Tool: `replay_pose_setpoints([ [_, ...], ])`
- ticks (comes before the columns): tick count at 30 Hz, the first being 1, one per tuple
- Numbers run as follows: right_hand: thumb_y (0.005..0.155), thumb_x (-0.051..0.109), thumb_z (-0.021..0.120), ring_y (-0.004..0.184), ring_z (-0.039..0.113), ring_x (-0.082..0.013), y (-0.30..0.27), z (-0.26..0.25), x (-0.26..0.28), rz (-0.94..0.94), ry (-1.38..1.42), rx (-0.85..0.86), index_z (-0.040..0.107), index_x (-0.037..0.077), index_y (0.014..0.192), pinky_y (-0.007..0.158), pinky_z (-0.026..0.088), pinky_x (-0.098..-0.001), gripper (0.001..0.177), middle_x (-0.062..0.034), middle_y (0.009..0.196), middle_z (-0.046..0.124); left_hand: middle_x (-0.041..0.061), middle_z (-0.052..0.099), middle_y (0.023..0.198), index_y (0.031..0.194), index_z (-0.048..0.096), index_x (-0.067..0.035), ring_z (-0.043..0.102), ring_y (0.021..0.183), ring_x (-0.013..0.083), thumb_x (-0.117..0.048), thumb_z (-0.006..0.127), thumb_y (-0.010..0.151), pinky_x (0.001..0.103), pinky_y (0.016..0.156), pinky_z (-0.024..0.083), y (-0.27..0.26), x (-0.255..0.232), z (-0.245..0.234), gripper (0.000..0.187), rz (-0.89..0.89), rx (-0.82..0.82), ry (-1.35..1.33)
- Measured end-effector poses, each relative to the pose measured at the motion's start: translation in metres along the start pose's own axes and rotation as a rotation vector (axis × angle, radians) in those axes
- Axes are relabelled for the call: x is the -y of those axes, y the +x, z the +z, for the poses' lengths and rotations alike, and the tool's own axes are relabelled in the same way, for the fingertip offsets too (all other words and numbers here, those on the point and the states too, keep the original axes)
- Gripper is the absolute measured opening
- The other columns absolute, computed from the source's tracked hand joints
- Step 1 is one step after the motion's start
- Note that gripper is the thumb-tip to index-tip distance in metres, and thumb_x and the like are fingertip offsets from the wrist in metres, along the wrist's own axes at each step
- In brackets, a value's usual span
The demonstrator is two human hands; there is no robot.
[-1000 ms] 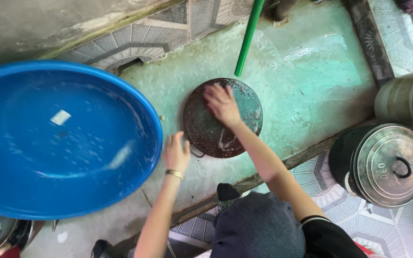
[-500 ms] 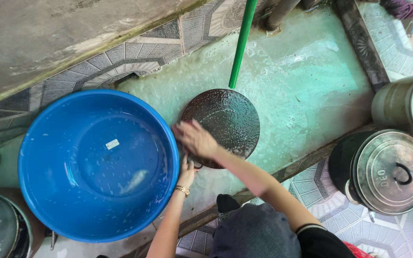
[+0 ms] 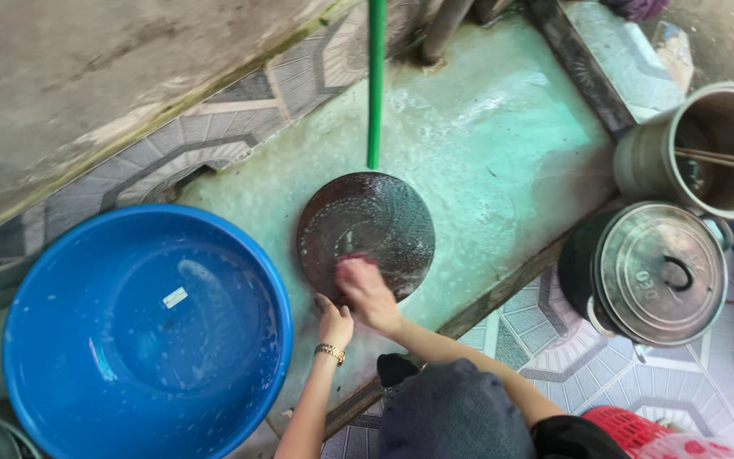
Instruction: The person washes several pots, pans, a lid, and chopsticks by scrubbing them with a sponge in a basin of soapy water and rinsing them under a faucet.
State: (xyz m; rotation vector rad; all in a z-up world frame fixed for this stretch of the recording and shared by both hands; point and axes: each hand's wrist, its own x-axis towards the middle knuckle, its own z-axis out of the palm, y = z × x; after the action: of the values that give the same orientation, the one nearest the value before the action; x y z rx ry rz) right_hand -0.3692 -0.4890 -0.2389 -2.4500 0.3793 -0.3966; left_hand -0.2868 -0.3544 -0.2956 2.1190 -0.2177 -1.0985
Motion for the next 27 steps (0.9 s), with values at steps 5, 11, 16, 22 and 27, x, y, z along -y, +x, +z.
replay_pose_setpoints([
  [5, 0.092, 0.022, 0.060, 0.151, 0.036, -0.0244, 0.082, -0.020, -0.059, -0.088, -0.335, 0.044, 0.055, 0.021, 0.150, 0.120, 0.022, -0.0663, 0.058, -0.0093, 0.163, 0.037, 0.027, 0.023, 0.158, 0.154, 0.035, -0.019, 0.036, 0.141, 0.0385, -0.033, 0.068, 0.088, 0.060, 0.106, 0.032, -0.040, -0.080, -0.006, 0.075, 0.257, -0.163, 0.742],
  [11, 0.089, 0.036, 0.068, 0.147, 0.038, -0.0235, 0.079, -0.108, -0.144, 0.494, -0.168, 0.239, 0.070, 0.028, 0.125, 0.114, 0.024, -0.0717, 0.037, -0.0015, 0.147, 0.055, 0.023, 0.017, 0.169, 0.149, 0.048, -0.025, 0.046, 0.138, 0.0386, -0.038, 0.068, 0.090, 0.064, 0.114, 0.034, -0.026, -0.118, 0.013, 0.063, 0.404, 0.120, 0.735],
  [16, 0.089, 0.028, 0.078, 0.119, 0.062, -0.0378, 0.014, -0.251, -0.260, 0.628, -0.438, -0.507, 0.064, 0.008, 0.133, 0.100, 0.051, -0.0479, 0.051, -0.0163, 0.134, 0.065, 0.023, 0.022, 0.165, 0.144, 0.054, -0.021, 0.043, 0.141, 0.0390, -0.036, 0.072, 0.087, 0.060, 0.111, 0.036, -0.017, -0.111, 0.009, 0.062, 0.475, 0.039, 0.810],
  [22, 0.057, 0.021, 0.081, 0.122, 0.058, -0.0444, -0.055, -0.380, -0.350, 0.855, -0.960, -0.615, 0.048, -0.008, 0.128, 0.104, 0.040, -0.0595, 0.083, -0.0305, 0.123, 0.059, 0.024, 0.025, 0.164, 0.137, 0.059, -0.018, 0.042, 0.143, 0.0372, -0.030, 0.073, 0.084, 0.052, 0.110, 0.041, 0.002, -0.097, -0.013, 0.057, 0.503, -0.060, 0.772],
  [27, 0.084, 0.003, 0.064, 0.104, 0.070, -0.0355, -0.067, -0.373, -0.384, 1.118, -0.780, -0.387, 0.066, 0.011, 0.098, 0.086, 0.054, -0.0484, 0.016, -0.0140, 0.105, 0.073, 0.021, 0.025, 0.164, 0.136, 0.060, -0.019, 0.040, 0.144, 0.0372, -0.029, 0.073, 0.087, 0.053, 0.110, 0.040, 0.003, -0.101, -0.006, 0.052, 0.478, -0.040, 0.714],
])
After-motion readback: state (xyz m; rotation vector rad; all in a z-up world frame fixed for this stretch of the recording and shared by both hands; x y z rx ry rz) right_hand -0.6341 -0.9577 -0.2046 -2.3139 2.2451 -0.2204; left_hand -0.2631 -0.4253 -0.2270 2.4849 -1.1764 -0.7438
